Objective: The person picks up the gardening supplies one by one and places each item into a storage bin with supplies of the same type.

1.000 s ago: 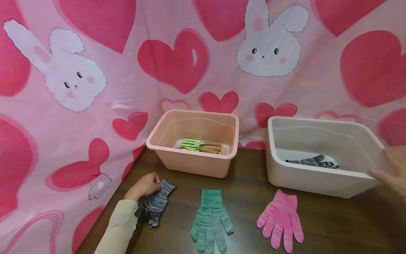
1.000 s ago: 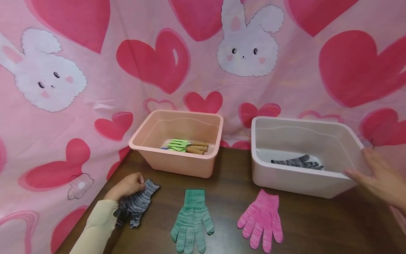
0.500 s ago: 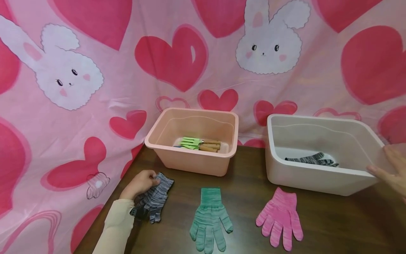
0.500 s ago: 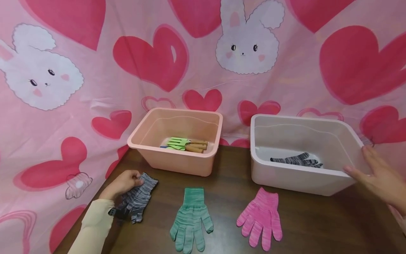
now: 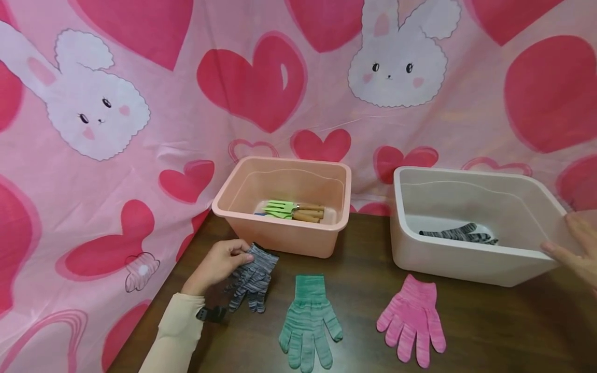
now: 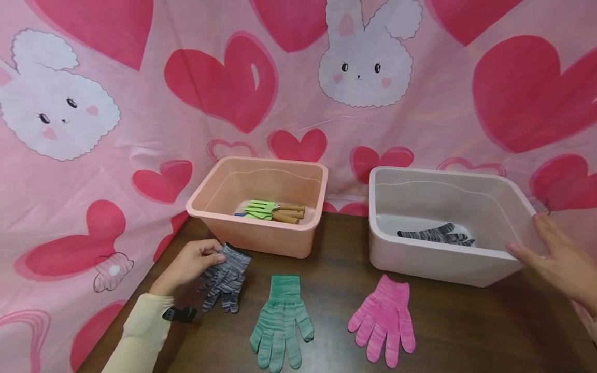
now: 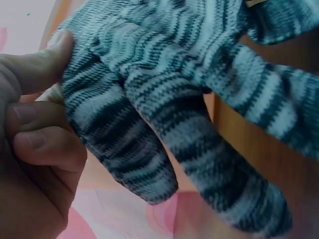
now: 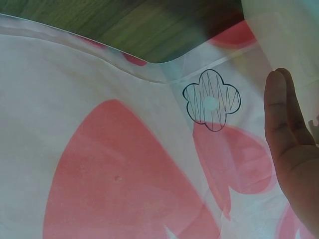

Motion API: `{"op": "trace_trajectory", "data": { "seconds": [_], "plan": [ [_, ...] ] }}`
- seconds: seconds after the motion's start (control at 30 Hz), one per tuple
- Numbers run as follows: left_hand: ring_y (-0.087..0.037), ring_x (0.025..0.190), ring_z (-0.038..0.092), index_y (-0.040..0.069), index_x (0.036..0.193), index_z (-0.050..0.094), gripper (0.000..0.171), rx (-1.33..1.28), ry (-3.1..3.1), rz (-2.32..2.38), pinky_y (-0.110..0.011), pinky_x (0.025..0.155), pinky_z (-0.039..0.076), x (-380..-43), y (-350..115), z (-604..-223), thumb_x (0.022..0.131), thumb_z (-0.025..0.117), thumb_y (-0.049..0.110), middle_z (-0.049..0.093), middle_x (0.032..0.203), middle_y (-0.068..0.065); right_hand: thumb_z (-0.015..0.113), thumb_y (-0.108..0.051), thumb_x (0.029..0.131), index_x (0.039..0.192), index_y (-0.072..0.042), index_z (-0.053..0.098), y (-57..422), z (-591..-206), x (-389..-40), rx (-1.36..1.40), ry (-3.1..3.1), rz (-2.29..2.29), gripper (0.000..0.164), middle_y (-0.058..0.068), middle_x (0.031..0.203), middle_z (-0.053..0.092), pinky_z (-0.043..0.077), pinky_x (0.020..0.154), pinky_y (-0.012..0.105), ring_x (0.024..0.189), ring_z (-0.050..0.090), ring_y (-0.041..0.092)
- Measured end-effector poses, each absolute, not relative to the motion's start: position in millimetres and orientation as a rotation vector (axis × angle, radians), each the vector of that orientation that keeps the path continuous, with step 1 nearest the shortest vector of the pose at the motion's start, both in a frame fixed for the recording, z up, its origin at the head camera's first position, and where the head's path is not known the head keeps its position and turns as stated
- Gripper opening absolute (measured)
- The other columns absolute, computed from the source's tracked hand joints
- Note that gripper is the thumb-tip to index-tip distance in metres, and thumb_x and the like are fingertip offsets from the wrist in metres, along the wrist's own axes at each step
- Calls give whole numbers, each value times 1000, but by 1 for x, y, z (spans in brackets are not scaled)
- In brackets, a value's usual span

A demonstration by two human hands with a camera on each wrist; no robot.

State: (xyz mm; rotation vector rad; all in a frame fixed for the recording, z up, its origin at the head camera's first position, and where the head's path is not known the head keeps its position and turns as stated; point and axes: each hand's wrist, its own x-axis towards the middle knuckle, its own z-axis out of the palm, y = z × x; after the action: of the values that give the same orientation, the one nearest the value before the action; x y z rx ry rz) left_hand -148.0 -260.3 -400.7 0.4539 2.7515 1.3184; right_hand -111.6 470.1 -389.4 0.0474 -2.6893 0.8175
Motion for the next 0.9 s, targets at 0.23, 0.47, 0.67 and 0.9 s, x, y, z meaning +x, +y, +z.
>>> {"op": "trace_trajectory", "data": {
  "seconds": [0.23, 0.47, 0.67, 0.9],
  "plan": [
    [-19, 61, 47, 11, 87, 69, 7, 517, 2770, 1475, -28, 54, 40, -143, -233, -383, 92, 75, 9, 49, 65, 0, 62, -24, 99, 158, 2, 8, 472, -391, -110, 49, -2672, 816, 84, 27, 162, -1, -10, 116, 28, 151, -8, 29],
    [-13, 52, 39, 3, 81, 63, 14, 539, 2656, 1743, -24, 47, 29, -143, -195, -367, 90, 74, 2, 44, 59, 1, 64, -22, 97, 158, 3, 9, 475, -392, -111, 116, -2650, 876, 86, 27, 162, -2, -12, 115, 27, 150, -11, 17],
    [-9, 50, 38, -3, 80, 60, 15, 592, 2550, 1895, -23, 47, 29, -148, -162, -354, 89, 72, -5, 42, 57, 3, 63, -26, 97, 157, 6, 6, 477, -391, -111, 131, -2685, 848, 89, 33, 160, -3, -15, 114, 28, 151, -12, 31],
    [-7, 50, 34, -2, 79, 62, 15, 651, 2571, 1899, -23, 48, 26, -153, -122, -336, 88, 74, -3, 41, 56, 4, 61, -28, 98, 154, 11, 6, 478, -384, -112, 182, -2716, 768, 88, 35, 159, -3, -13, 115, 30, 149, -9, 42]
  ]
}}
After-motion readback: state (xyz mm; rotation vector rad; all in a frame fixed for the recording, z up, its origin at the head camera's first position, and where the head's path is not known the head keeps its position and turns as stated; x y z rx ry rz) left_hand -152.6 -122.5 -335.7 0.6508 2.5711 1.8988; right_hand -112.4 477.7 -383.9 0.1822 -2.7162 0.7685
